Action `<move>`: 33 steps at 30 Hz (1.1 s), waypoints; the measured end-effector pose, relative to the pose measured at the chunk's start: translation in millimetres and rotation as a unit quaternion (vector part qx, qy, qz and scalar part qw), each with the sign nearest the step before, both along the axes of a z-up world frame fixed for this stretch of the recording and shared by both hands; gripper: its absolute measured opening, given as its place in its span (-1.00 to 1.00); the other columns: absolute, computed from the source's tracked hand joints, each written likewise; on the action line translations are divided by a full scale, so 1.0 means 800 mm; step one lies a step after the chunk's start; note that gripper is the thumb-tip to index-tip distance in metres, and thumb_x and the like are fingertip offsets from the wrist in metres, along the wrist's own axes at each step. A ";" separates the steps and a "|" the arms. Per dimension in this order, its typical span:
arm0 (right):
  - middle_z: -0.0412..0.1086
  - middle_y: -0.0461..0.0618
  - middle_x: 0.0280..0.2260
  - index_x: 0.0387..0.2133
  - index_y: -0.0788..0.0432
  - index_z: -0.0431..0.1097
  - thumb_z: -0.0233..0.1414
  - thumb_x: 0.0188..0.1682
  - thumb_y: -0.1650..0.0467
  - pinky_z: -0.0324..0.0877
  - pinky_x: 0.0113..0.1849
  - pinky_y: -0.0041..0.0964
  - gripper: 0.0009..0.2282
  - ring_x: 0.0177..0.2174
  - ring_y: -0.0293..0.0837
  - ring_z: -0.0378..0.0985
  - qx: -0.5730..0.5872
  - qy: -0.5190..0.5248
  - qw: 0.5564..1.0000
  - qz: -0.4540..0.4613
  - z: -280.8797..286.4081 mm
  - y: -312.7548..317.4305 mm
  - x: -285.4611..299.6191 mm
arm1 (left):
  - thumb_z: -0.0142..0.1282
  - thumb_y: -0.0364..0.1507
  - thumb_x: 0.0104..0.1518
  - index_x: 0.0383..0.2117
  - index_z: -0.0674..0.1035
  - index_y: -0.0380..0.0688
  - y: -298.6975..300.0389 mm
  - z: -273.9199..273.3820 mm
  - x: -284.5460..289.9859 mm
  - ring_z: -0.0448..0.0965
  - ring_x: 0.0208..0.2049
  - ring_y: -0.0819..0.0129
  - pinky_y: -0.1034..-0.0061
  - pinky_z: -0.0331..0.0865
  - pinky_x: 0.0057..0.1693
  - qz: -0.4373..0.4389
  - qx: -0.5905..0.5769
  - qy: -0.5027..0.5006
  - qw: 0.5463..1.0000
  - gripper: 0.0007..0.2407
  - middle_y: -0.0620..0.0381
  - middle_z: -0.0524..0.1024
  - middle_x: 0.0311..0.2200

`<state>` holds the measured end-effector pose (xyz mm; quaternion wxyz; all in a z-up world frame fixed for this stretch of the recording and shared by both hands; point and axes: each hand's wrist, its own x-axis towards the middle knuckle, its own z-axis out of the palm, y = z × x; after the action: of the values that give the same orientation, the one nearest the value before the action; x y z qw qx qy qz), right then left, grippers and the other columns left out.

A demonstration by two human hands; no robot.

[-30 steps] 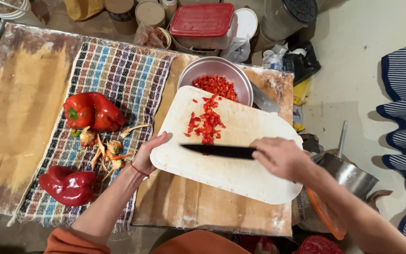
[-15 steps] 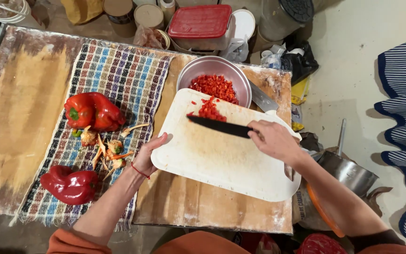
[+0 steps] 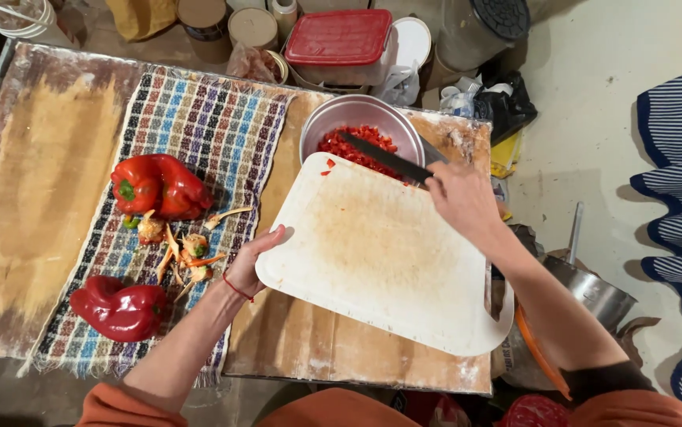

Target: Dicing red bell peppers on a cutting board using a kitchen knife.

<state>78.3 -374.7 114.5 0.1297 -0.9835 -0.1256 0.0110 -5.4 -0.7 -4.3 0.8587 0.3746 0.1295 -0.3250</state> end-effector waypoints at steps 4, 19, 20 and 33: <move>0.50 0.18 -0.39 -0.16 0.20 0.45 -0.03 0.08 0.36 0.48 -0.36 0.00 -0.81 -0.46 0.09 0.58 0.010 0.077 0.997 0.013 0.025 0.029 -0.025 | 0.04 -0.19 0.20 0.29 0.30 -0.34 -0.005 0.011 0.003 0.58 0.07 0.18 0.33 0.49 0.14 -0.008 -0.014 -0.016 1.000 -0.42 -0.12 0.50 0.12; 0.51 0.19 -0.42 -0.14 0.15 0.51 0.06 0.02 0.30 0.46 -0.30 0.01 -0.76 -0.41 0.17 0.57 0.046 0.038 0.998 0.000 0.009 -0.054 0.011 | 0.05 -0.17 0.17 0.26 0.33 -0.35 0.037 0.013 -0.023 0.58 0.07 0.15 0.31 0.49 0.14 0.003 0.040 -0.022 0.999 -0.41 -0.12 0.52 0.09; 0.51 0.17 -0.44 -0.14 0.16 0.51 0.07 -0.02 0.30 0.46 -0.31 -0.02 -0.74 -0.43 0.13 0.57 0.069 0.068 0.995 0.018 0.011 -0.062 0.009 | 0.04 -0.17 0.15 0.25 0.33 -0.28 0.042 0.017 -0.025 0.58 0.08 0.18 0.32 0.50 0.14 0.017 0.071 -0.005 0.997 -0.42 -0.08 0.53 0.08; 0.54 0.15 -0.35 -0.07 0.08 0.49 0.07 0.03 0.29 0.44 -0.21 -0.02 -0.75 -0.29 0.11 0.59 0.062 0.060 0.995 -0.043 -0.002 -0.028 0.018 | 0.10 -0.21 0.16 0.27 0.34 -0.31 0.087 0.000 -0.071 0.57 0.04 0.21 0.36 0.49 0.10 0.077 0.049 -0.005 0.996 -0.42 -0.05 0.52 0.07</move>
<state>93.0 -397.0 112.8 0.1979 -0.9756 -0.0756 0.0571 -62.1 68.6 -4.2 0.8622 0.4071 0.1698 -0.2490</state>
